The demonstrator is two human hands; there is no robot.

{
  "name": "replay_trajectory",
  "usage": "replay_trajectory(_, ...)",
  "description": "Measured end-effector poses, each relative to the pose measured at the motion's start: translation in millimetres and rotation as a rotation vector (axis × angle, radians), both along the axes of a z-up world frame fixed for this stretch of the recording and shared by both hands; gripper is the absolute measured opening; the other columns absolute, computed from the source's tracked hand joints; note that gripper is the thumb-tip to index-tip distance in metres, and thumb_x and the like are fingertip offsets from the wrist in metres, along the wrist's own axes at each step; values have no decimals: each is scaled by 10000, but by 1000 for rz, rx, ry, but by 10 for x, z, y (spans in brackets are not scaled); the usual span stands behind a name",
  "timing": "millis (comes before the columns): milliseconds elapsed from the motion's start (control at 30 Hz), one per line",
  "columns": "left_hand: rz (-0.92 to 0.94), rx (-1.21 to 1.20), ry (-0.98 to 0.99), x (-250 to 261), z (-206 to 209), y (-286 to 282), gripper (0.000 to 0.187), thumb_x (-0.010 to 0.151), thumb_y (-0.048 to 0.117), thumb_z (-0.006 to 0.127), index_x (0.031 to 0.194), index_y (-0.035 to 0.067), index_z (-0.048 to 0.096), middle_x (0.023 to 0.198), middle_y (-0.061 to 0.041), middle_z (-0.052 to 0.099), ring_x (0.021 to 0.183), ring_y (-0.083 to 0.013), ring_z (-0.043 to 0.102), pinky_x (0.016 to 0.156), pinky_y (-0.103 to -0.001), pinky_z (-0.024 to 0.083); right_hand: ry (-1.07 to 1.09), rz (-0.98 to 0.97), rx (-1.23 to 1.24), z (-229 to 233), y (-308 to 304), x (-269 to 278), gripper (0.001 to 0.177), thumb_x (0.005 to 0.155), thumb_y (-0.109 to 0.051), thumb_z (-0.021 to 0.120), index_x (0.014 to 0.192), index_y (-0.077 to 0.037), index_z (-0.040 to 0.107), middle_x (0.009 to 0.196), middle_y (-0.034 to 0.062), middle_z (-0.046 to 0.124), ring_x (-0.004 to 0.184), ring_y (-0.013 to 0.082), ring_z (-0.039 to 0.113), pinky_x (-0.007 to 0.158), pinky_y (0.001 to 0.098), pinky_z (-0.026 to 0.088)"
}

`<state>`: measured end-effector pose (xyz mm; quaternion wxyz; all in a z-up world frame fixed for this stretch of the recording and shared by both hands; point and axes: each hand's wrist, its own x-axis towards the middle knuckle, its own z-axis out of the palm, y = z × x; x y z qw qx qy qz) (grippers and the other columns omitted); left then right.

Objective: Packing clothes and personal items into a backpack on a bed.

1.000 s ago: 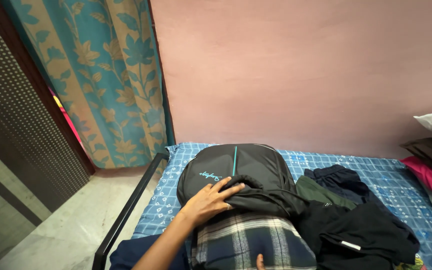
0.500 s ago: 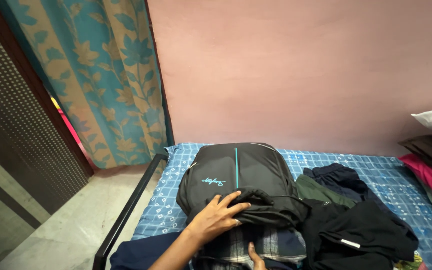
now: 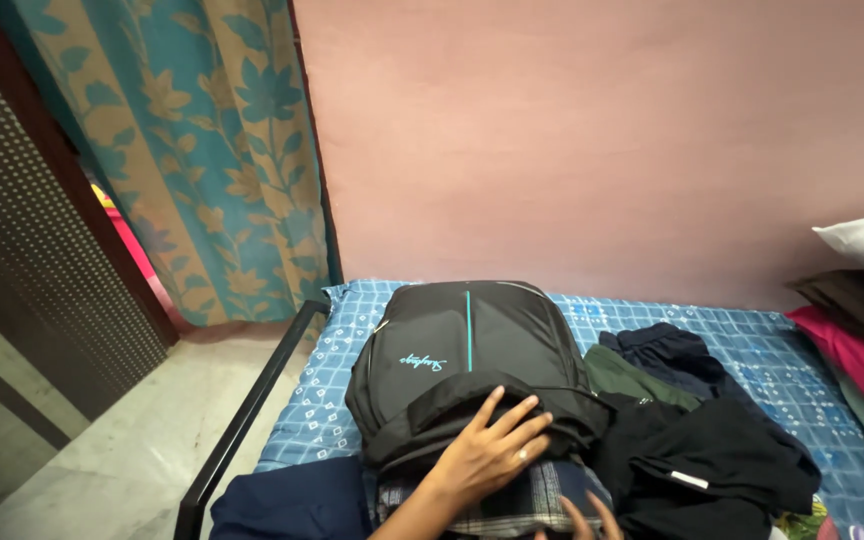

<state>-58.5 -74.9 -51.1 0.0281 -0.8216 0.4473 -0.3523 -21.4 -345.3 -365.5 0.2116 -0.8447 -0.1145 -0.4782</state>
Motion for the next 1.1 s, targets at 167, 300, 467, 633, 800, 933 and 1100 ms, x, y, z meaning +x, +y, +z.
replay_trajectory(167, 129, -96, -13, 193, 23, -278, 574, 982, 233, 541, 1553, 181, 518, 1556, -93, 521, 1481, -277, 421, 1239, -562, 270, 381, 138, -56, 1910, 863, -420, 515, 847, -389, 689, 1269, -99, 625, 1305, 187, 613, 1243, 366, 569, 1097, 505, 426)
replay_trajectory(300, 281, -176, -108, 309, 215, -372, 685, 875, 213, 580, 1547, 251, 454, 1477, -89, 564, 1391, -306, 486, 1179, -509, 294, 562, 61, -204, 1899, 1070, -252, 824, 798, -569, 697, 1377, -19, 497, 1383, 208, 514, 1349, 379, 474, 1202, 592, 293)
replay_trajectory(467, 388, -273, 279, 500, 303, -264, 612, 610, 150, 798, 1219, 176, 732, 1038, -42, 667, 1042, -271, 592, 1015, -443, 410, 979, 69, -351, 2572, 1399, -398, 1091, 740, -808, 625, 1614, -249, 287, 1710, 146, 94, 1526, 438, 46, 1132, 780, -12)
replay_trajectory(633, 342, -376, 240, 481, 526, -222, 356, 589, 131, 787, 942, 179, 803, 939, -9, 686, 963, -250, 611, 900, -410, 446, 1047, 56, -377, 2595, 1524, -370, 1073, 715, -817, 634, 1575, -272, 297, 1666, 179, 105, 1519, 455, 98, 1126, 775, 99)
replay_trajectory(800, 245, -185, 212, 243, 585, -241, 255, 560, 135, 788, 811, 115, 751, 899, -40, 652, 955, -259, 610, 722, -401, 475, 950, 59, -326, 2413, 1602, -230, 1043, 754, -776, 603, 1546, -161, 319, 1583, 183, 297, 1439, 423, 284, 1057, 745, 267)
replay_trajectory(933, 172, -143, 130, 141, 301, -212, 165, 643, 115, 774, 799, 115, 723, 899, -22, 636, 942, -233, 606, 694, -371, 480, 838, 148, -364, 1883, 1446, 38, 807, 833, -667, 587, 1479, -204, 450, 1462, 165, 507, 1331, 412, 451, 1063, 631, 352)
replay_trajectory(1100, 193, -194, 106, -112, 48, -182, 185, 708, 109, 765, 891, 100, 739, 893, -27, 610, 931, -236, 590, 714, -357, 472, 712, 338, -298, 1337, 1244, 283, 661, 808, -555, 654, 1348, -190, 542, 1397, 128, 578, 1296, 352, 514, 1046, 493, 434)
